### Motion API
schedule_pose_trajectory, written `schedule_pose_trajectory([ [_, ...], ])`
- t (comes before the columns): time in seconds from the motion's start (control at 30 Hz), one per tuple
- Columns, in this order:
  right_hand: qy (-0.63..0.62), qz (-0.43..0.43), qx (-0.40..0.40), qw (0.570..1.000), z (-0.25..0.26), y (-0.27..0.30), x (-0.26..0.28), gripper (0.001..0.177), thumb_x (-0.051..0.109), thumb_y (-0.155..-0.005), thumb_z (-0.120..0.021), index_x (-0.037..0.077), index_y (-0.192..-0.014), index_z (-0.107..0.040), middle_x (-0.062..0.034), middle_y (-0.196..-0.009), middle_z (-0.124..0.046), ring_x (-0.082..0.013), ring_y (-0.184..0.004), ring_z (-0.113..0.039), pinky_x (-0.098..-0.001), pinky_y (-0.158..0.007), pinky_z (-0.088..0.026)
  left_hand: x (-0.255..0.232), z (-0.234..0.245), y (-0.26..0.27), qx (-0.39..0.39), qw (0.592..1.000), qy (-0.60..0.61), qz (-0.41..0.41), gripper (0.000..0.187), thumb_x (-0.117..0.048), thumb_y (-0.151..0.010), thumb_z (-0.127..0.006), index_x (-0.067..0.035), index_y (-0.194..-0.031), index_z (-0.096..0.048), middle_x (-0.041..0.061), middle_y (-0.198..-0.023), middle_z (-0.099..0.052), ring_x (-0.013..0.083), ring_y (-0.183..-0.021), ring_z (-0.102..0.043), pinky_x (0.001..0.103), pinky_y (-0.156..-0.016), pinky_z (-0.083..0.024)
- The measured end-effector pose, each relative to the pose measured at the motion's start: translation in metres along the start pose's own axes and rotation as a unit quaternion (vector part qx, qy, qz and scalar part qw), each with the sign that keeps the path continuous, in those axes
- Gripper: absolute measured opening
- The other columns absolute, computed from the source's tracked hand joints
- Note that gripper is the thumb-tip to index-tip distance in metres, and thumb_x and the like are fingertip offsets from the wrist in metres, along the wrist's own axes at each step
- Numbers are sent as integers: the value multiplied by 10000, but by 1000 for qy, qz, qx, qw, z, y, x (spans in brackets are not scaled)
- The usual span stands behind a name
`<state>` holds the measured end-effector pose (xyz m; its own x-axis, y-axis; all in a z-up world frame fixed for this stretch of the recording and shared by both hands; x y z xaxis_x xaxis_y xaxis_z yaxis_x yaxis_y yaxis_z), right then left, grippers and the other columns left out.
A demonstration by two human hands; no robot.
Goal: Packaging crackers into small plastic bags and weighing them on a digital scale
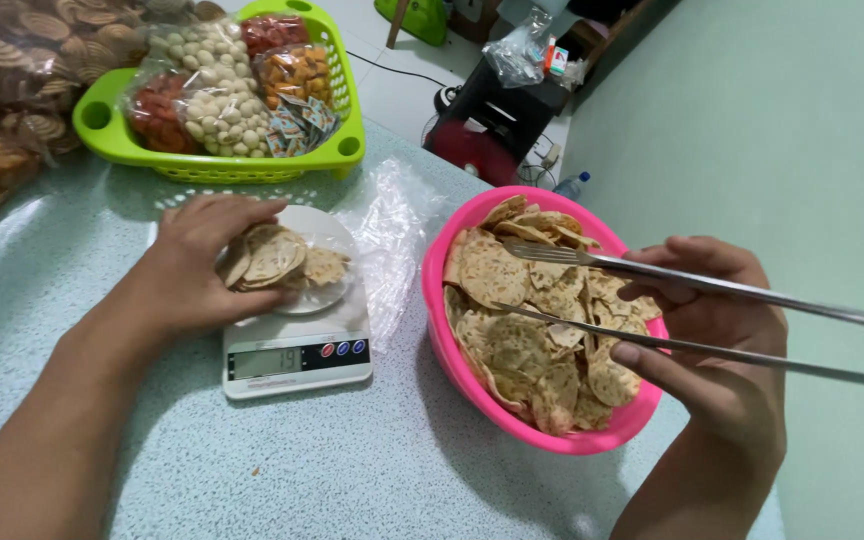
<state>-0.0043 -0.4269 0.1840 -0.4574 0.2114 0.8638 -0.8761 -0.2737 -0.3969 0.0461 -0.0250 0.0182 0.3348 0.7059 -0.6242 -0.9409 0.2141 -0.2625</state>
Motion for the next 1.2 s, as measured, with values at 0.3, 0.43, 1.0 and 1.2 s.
schedule_pose_trajectory([
  [0.3, 37, 32, 33, 998, 48, 20, 2, 523, -93, -715, -795, 45, -1170, -578, -20, -1315, -534, -342, -1363, -635, -544, -1183, -643, -26, 25, 12, -122, 975, 182, 33, 645, -146, -820, -706, 28, -1428, -580, 204, -1298, -556, 311, -1149, -587, 389, -929, -529],
  [0.43, 43, -11, 42, 998, 56, 18, 5, 625, -102, -715, -786, 40, -1254, -503, -210, -1279, -652, -327, -1345, -641, -448, -1138, -611, -23, 15, 14, -139, 966, 218, -18, 596, -160, -892, -542, 99, -1427, -576, 230, -1303, -569, 312, -1216, -538, 390, -1056, -395],
  [1.0, 152, 2, 15, 988, 46, -5, -16, 375, 29, -834, -787, 18, -1174, -630, -159, -1223, -696, -300, -1284, -673, -403, -1127, -591, -4, -2, 8, -102, 992, 71, -17, 522, -225, -880, -665, -12, -1357, -666, 185, -1296, -661, 347, -1209, -520, 448, -1055, -357],
  [1.2, 124, -41, -45, 990, 47, -4, -20, 345, 4, -801, -805, 37, -1104, -643, -172, -1174, -711, -280, -1249, -697, -383, -1086, -632, -11, -10, 2, -51, 997, 17, -47, 621, -306, -805, -741, -121, -1392, -667, 136, -1330, -655, 312, -1262, -543, 442, -1086, -352],
])
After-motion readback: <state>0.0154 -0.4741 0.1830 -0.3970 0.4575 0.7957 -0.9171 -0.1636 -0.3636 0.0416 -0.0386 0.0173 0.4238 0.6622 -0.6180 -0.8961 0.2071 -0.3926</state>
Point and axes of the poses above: each hand's wrist, its own y-axis away from the middle knuckle, its own z-axis out of the back of the hand, x = y × z, the point moved 5 cm from there along -y, towards the middle knuckle
